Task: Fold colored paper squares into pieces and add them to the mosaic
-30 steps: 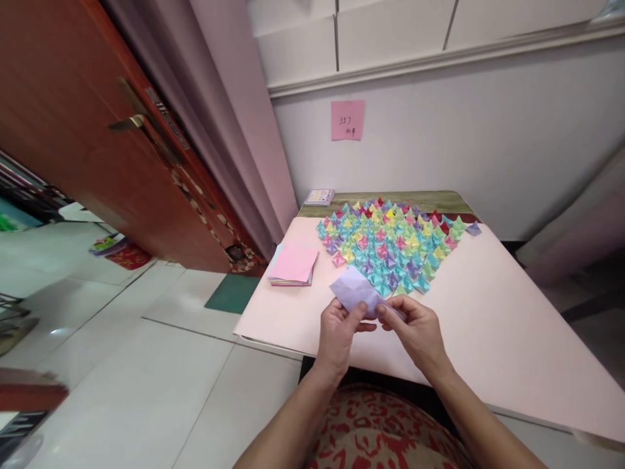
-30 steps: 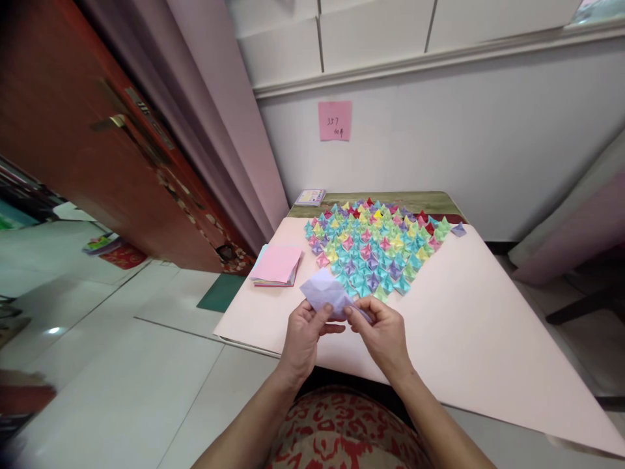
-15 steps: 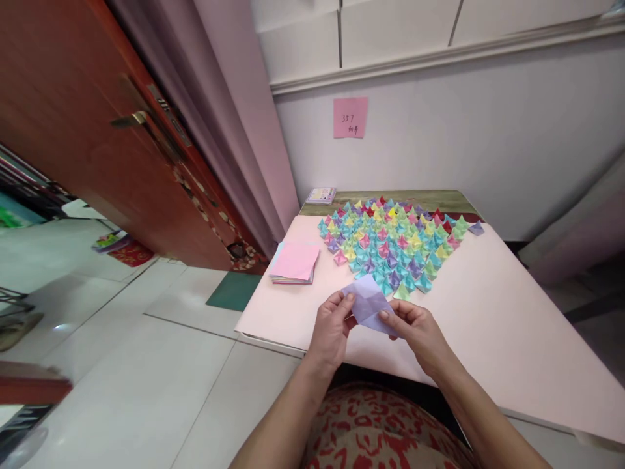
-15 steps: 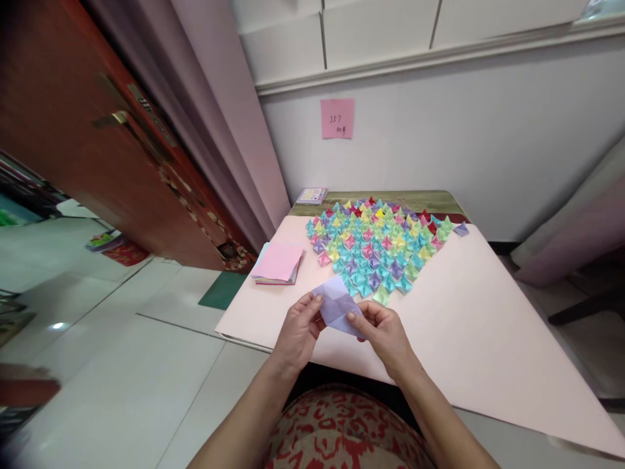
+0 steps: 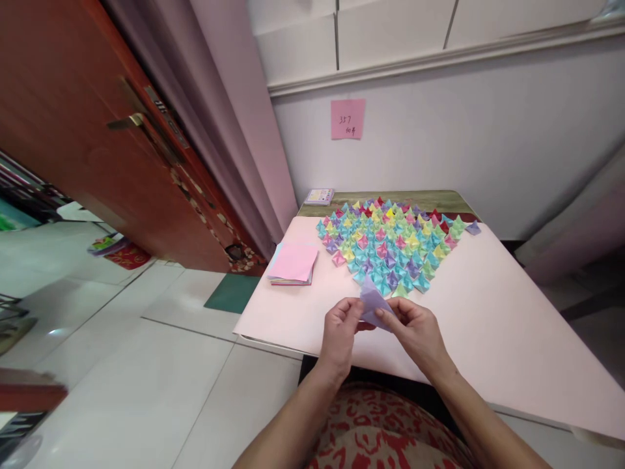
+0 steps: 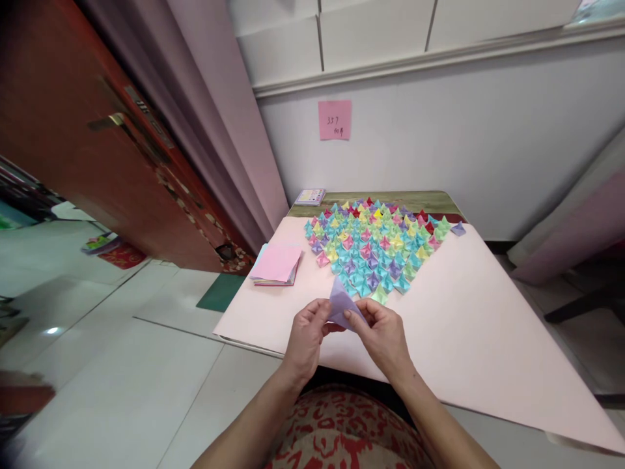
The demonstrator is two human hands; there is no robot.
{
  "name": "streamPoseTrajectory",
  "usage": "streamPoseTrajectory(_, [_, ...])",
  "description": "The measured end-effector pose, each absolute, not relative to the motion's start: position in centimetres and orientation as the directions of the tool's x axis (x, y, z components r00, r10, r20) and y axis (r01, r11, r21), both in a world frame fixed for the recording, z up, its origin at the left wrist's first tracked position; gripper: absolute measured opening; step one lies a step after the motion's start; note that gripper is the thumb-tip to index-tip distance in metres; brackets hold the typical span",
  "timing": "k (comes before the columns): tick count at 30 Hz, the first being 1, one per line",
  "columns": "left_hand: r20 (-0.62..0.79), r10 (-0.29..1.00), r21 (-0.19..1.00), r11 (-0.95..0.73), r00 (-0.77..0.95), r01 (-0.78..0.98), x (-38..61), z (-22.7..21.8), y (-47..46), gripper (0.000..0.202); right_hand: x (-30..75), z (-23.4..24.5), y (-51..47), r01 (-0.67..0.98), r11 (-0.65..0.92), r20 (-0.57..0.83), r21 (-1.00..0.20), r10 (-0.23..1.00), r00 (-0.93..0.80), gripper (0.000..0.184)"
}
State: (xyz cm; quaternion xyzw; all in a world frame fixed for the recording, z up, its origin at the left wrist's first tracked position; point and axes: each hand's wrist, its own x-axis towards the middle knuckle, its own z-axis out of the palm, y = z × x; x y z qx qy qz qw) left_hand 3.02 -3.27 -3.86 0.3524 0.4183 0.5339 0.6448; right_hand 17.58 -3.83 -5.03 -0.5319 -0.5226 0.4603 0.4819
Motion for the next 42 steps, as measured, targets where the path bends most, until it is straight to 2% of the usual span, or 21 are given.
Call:
streamPoseTrajectory(3, [-0.196, 0.971, 0.888, 0.235, 0.137, -0.396, 2.8, -3.7, -3.2, 0.03, 17.4, -4.3, -4.2, 0.22, 0.089, 0.11, -0.971, 0.99, 0.084, 0.032])
streamPoseTrajectory(6, [-0.243, 0.951, 0.806, 0.306, 0.189, -0.506, 2.5, -4.0, -2.9, 0.029, 17.3, -3.2, -4.9, 0.382, 0.234, 0.3, -0.894, 0.946, 0.121, 0.043])
streamPoseTrajectory(9, [-0.252, 0.94, 0.762, 0.34, 0.232, -0.552, 2.3, -4.4, -2.6, 0.028, 17.4, -2.2, -5.6, 0.449, 0.399, 0.472, -0.8, 0.88, 0.058, 0.051])
streamPoseTrajectory(13, [-0.259, 0.934, 0.776, 0.353, 0.247, -0.522, 2.2, -4.6, -2.6, 0.028, 17.9, -1.5, -5.8, 0.498, 0.512, 0.577, -0.7, 0.817, -0.029, 0.047])
streamPoseTrajectory(16, [-0.229, 0.939, 0.829, 0.327, 0.257, -0.454, 2.2, -4.6, -2.8, 0.026, 18.1, -1.4, -5.6, 0.541, 0.514, 0.58, -0.666, 0.812, -0.058, 0.045])
streamPoseTrajectory(20, [-0.187, 0.941, 0.877, 0.289, 0.282, -0.384, 2.1, -4.7, -3.0, 0.027, 18.1, -1.8, -5.3, 0.538, 0.488, 0.548, -0.687, 0.835, -0.058, 0.039])
streamPoseTrajectory(24, [-0.179, 0.935, 0.889, 0.287, 0.306, -0.357, 2.1, -4.8, -2.9, 0.029, 18.2, -2.4, -5.1, 0.538, 0.477, 0.533, -0.695, 0.844, -0.061, 0.036])
streamPoseTrajectory(28, [-0.193, 0.946, 0.891, 0.28, 0.26, -0.357, 2.0, -4.6, -2.7, 0.034, 18.6, -3.1, -5.1, 0.542, 0.466, 0.488, -0.699, 0.865, -0.115, 0.035])
streamPoseTrajectory(33, [-0.188, 0.953, 0.908, 0.262, 0.238, -0.329, 1.7, -4.3, -2.4, 0.038, 18.7, -4.3, -4.9, 0.541, 0.466, 0.431, -0.7, 0.88, -0.2, 0.04])
streamPoseTrajectory(36, [-0.147, 0.95, 0.93, 0.227, 0.274, -0.29, 1.6, -4.2, -2.5, 0.035, 18.8, -4.8, -4.7, 0.583, 0.473, 0.465, -0.661, 0.868, -0.176, 0.022])
streamPoseTrajectory(38, [-0.1, 0.954, 0.964, 0.163, 0.283, -0.209, 1.6, -4.0, -2.7, 0.029, 18.8, -4.9, -4.5, 0.626, 0.467, 0.5, -0.625, 0.855, -0.139, 0.011])
streamPoseTrajectory(42, [0.021, 0.97, 0.995, -0.043, 0.242, 0.086, 1.7, -3.2, -3.4, 0.026, 18.7, -4.3, -4.5, 0.694, 0.486, 0.562, -0.531, 0.815, -0.14, 0.009])
